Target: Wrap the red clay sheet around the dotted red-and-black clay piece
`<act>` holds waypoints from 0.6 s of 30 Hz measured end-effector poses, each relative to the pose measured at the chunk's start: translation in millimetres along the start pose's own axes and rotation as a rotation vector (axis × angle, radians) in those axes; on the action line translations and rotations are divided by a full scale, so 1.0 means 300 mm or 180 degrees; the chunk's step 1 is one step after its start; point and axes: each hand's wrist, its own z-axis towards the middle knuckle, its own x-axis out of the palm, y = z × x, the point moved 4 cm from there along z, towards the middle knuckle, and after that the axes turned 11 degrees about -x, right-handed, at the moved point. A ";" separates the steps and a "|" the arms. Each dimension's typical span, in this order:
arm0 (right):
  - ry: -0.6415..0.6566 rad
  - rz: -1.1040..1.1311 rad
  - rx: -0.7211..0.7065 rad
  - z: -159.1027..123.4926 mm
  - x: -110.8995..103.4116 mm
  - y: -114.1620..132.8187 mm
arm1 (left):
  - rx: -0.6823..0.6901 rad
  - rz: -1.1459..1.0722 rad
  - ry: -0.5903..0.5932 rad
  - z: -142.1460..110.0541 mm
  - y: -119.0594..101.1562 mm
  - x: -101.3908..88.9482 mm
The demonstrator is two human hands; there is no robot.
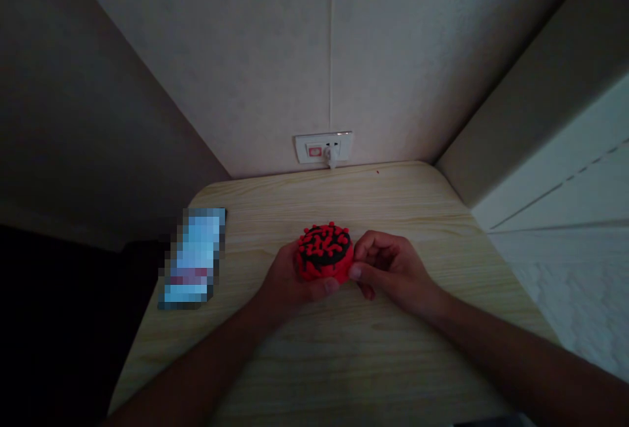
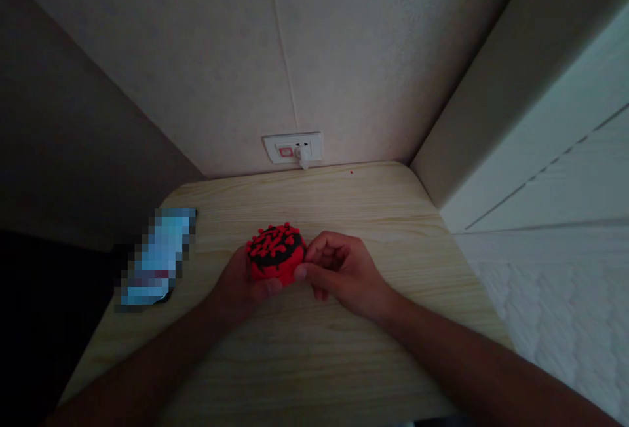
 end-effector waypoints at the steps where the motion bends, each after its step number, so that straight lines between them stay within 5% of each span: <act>1: -0.0028 -0.0019 -0.0011 0.000 -0.001 -0.001 | -0.0004 0.0008 0.0006 0.000 -0.001 0.001; 10: 0.0067 -0.0767 -0.0705 -0.024 -0.007 0.042 | -0.0197 -0.0696 0.0159 0.003 0.005 0.025; 18: 0.0286 -0.1533 -0.1519 -0.043 -0.011 0.085 | -0.0278 -0.0458 0.0213 0.004 0.009 0.024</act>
